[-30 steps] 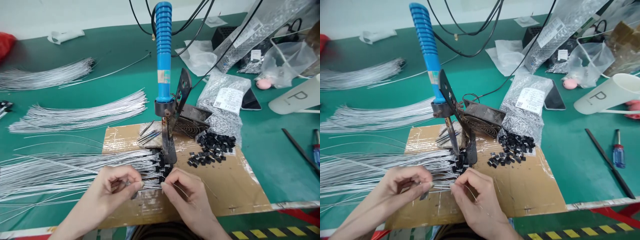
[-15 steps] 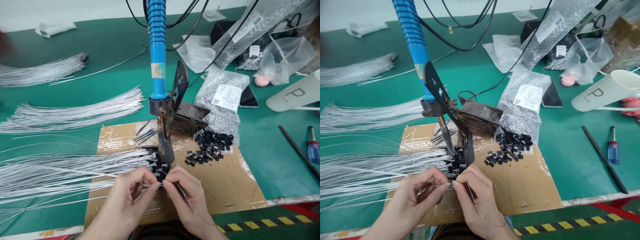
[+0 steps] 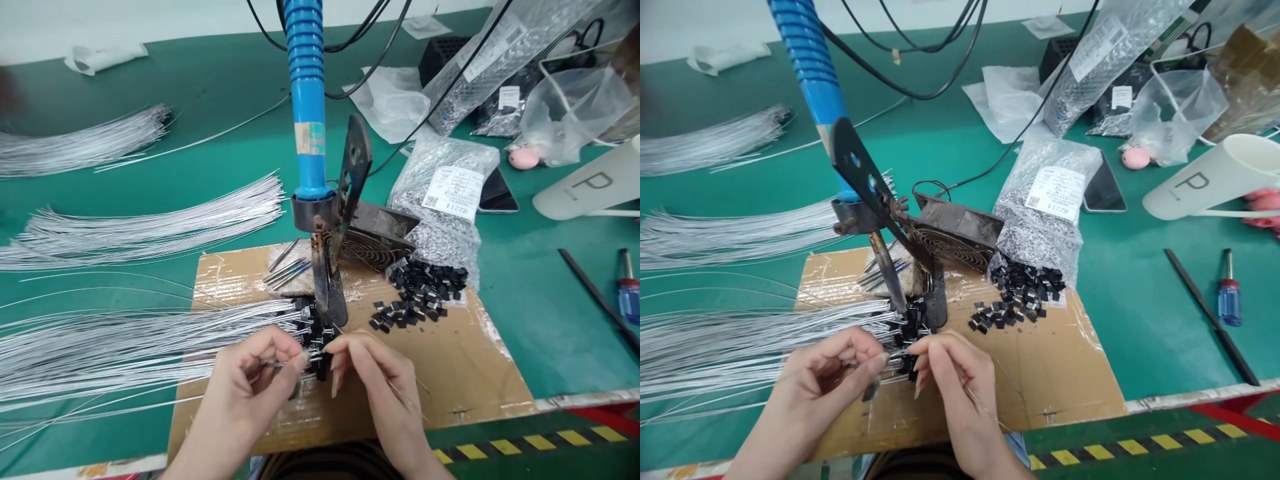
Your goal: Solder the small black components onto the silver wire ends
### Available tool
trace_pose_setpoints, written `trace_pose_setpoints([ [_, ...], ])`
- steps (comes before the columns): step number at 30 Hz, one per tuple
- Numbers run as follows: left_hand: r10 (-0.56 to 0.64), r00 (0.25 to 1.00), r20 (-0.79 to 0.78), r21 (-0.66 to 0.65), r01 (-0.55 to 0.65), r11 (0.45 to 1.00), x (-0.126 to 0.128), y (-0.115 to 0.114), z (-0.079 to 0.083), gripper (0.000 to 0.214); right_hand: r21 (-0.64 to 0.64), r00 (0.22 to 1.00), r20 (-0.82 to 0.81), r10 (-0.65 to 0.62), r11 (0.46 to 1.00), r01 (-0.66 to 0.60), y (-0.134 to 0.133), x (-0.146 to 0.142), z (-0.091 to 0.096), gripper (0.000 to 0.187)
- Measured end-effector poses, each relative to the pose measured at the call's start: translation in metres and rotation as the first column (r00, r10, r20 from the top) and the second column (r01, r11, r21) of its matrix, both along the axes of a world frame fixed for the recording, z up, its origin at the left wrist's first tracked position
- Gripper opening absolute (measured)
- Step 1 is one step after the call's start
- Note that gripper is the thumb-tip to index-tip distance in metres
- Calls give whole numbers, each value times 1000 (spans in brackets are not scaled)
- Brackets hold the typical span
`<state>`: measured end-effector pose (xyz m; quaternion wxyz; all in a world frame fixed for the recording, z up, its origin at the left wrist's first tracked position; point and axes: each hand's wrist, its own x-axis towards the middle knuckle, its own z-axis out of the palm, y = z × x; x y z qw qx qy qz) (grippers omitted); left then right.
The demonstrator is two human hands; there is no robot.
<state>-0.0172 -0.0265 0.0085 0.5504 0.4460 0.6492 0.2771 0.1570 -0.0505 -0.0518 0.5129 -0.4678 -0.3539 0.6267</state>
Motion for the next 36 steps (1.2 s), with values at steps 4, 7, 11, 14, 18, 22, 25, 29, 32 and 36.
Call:
trace_pose_setpoints([
  [4, -3, 1000, -8, 19, 3, 1000, 2, 0, 2, 23, 24, 998, 39, 57, 998, -58, 2, -4, 3, 24],
  [7, 12, 1000, -6, 29, -12, 1000, 3, -1, 1, 23, 17, 998, 31, 63, 998, -63, 2, -4, 3, 24],
  [11, 15, 1000, 4, 40, -15, 999, 4, 0, -1, 21, -17, 996, -44, 72, 997, -73, 3, -6, 3, 21],
  [14, -1, 1000, 8, 50, 1, 999, 3, 0, -1, 20, -43, 991, -118, 63, 997, -68, 4, -8, 4, 19],
  [18, -32, 999, -7, 74, 32, 997, 1, 0, -1, 23, -83, 983, -176, 56, 994, -72, 4, -9, 6, 16],
  [22, -38, 999, -33, 72, 40, 997, -1, -1, -3, 25, -105, 977, -204, 62, 991, -84, 3, -8, 6, 17],
  [25, -43, 998, -51, 78, 47, 996, 0, -2, -4, 26, -123, 967, -247, 59, 988, -92, 3, -9, 4, 17],
  [29, -37, 997, -61, 103, 43, 994, 4, -3, -3, 24, -149, 957, -290, 31, 986, -77, 4, -11, 1, 15],
  [32, -31, 998, -57, 128, 38, 991, 7, -4, -1, 23, -160, 949, -315, 24, 984, -78, 4, -12, 0, 14],
  [36, -20, 998, -55, 129, 27, 991, 8, -4, -1, 23, -175, 940, -342, 15, 981, -80, 4, -12, 1, 15],
])
